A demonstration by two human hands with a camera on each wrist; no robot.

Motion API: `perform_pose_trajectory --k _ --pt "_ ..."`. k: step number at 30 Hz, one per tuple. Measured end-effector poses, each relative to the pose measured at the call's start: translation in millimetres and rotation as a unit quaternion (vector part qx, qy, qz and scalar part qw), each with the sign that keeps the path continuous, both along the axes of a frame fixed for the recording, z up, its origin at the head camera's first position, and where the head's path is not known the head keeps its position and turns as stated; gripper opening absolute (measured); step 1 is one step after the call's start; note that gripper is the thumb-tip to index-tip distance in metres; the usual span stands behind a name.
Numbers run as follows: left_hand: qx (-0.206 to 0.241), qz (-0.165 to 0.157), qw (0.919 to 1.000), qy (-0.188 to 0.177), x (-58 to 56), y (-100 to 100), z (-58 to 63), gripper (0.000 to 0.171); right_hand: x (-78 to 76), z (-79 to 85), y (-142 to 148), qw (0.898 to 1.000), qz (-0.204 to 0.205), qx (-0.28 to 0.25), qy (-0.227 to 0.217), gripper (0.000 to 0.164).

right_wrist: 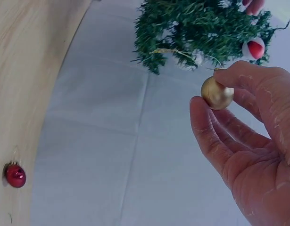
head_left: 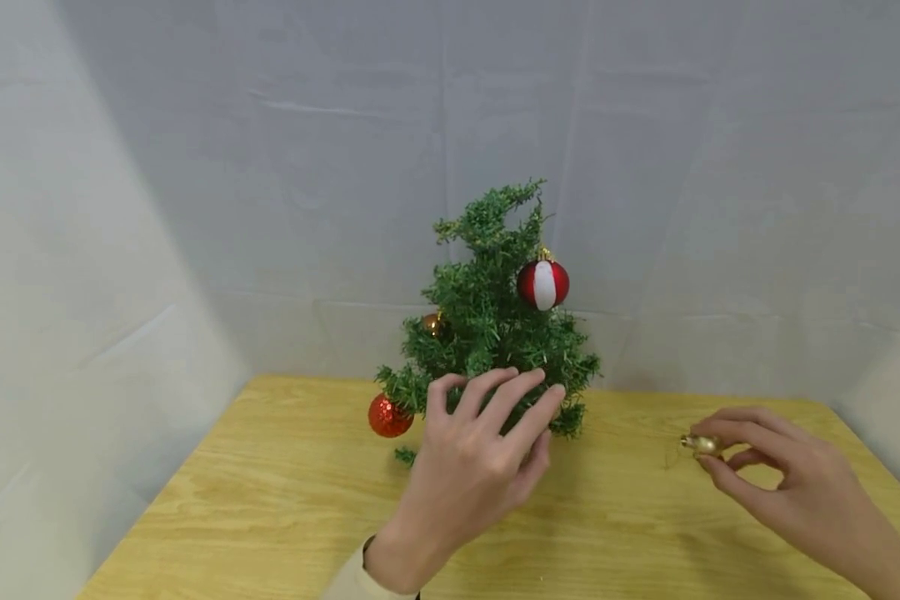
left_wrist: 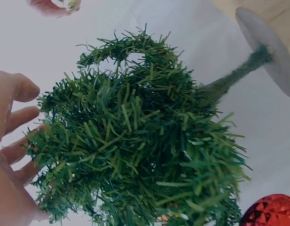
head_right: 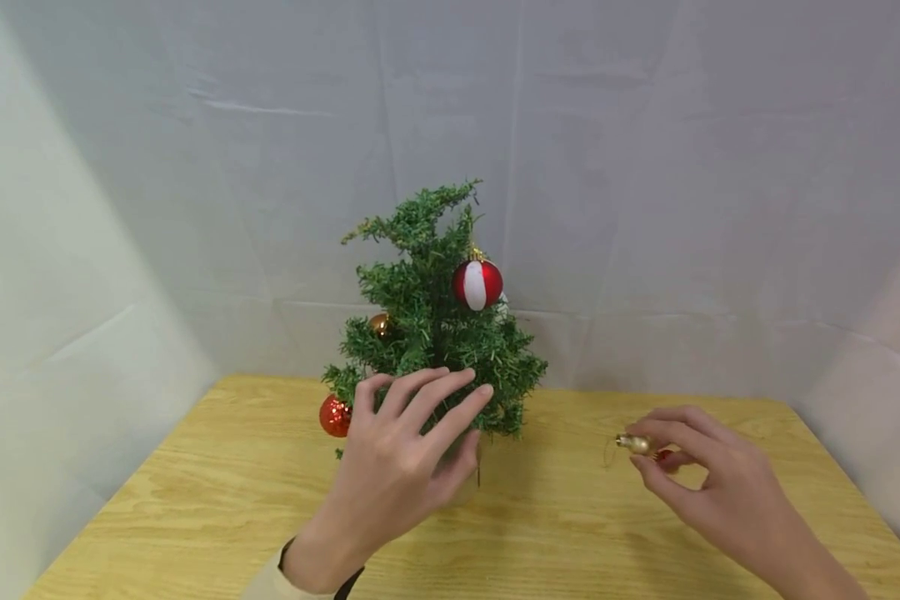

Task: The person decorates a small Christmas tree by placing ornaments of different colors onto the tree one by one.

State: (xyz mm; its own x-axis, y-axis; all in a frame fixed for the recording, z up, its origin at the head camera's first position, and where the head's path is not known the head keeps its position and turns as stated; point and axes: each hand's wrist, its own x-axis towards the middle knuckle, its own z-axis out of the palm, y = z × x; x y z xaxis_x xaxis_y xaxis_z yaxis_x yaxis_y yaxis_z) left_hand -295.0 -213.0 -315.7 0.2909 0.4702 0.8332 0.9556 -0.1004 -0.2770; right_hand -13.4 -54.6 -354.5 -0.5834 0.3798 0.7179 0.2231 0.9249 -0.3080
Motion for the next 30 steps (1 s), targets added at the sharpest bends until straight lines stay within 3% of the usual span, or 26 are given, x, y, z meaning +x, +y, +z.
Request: perform_pose_trajectory --k 7,15,19,22,30 --pt "0.004 -0.045 0.999 0.005 -6.5 -6.6 -4.8 0.027 -7.1 7.9 -8.2 0.999 0.033 0.028 0.018 0.063" --pt "0.022 -0.112 0.9934 0.009 -9.7 -12.5 -9.8 0.026 -15.5 20.9 -23.8 0.999 0.047 0.018 0.006 0.052" --pt "0.032 -0.141 0.9894 0.004 -7.9 -12.5 -11.2 0.026 -22.7 23.7 -28.3 0.997 0.064 0.027 0.033 0.021" --pt "0.022 -0.157 0.9872 -0.01 -5.6 -12.8 -12.2 0.023 -30.2 24.9 -29.7 0.993 0.081 0.05 0.066 0.042" --pt "-0.016 -0.166 0.9845 -0.052 0.5 -13.9 -17.4 0.026 -42.9 31.6 -41.3 0.988 0.114 0.054 0.084 0.037"
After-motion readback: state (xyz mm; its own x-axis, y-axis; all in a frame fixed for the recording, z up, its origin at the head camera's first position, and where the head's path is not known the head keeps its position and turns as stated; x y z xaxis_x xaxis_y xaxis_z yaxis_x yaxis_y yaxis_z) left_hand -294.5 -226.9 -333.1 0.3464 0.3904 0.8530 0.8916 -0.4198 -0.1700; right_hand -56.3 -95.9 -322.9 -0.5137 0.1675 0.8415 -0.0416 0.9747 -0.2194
